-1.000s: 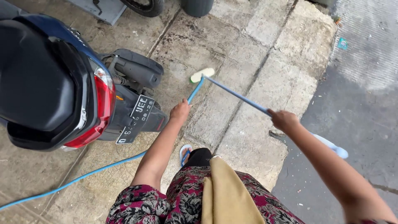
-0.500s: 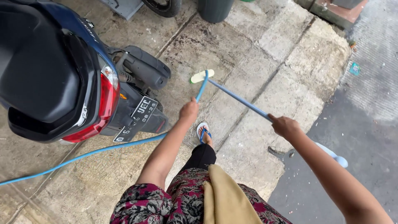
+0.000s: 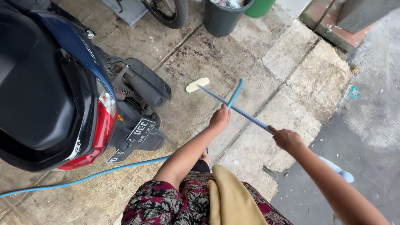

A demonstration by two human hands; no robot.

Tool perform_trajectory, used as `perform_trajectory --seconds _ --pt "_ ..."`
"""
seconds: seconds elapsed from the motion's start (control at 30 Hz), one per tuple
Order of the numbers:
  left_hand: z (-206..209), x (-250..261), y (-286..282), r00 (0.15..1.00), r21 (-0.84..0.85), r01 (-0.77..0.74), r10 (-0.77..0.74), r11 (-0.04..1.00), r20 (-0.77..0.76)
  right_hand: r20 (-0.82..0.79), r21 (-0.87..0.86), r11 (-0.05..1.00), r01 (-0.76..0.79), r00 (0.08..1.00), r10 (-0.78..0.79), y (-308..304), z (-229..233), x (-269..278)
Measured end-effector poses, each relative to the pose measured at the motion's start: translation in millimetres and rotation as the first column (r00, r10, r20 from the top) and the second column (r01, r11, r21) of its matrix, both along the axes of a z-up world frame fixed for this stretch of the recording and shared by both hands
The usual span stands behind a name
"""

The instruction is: Cleaning a concrete floor using a squeegee and a water hose in an outdoor area.

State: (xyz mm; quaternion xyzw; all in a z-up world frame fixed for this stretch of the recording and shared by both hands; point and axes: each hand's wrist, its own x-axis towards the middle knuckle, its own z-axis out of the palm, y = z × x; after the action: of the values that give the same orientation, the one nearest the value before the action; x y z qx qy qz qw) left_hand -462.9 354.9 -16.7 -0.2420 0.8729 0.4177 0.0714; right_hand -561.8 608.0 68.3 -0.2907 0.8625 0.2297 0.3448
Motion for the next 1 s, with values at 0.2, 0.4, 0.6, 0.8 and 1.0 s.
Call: perform_trajectory --seconds 0.2,0.4,0.6,0.8,1.0 --pt "-24 -2 -79 0.989 -0.12 -0.145 0.145 0.982 -0.013 -0.033 -0.095 0.988 -0.121 0.992 0.118 -106 -58 -60" --pt "-59 1 -142 0.968 -0.187 -0.22 0.238 0.957 0.08 -0.081 -0.096 0.977 -0.19 0.98 0.182 -162 -86 -103" --pt "-65 35 -192 0.952 -0.192 -0.21 0.245 0.959 0.184 -0.063 0.018 0.971 -0.24 0.968 0.241 -130 5 -110" --pt "-54 54 -204 0.942 -0.209 -0.242 0.281 0.947 0.182 -0.112 0.014 0.949 -0.314 0.943 0.314 -119 -41 -165" --pt "-55 45 -207 0.917 -0.29 -0.279 0.344 0.916 0.203 -0.336 -0.095 0.847 -0.523 0.818 0.467 -219 -130 -210"
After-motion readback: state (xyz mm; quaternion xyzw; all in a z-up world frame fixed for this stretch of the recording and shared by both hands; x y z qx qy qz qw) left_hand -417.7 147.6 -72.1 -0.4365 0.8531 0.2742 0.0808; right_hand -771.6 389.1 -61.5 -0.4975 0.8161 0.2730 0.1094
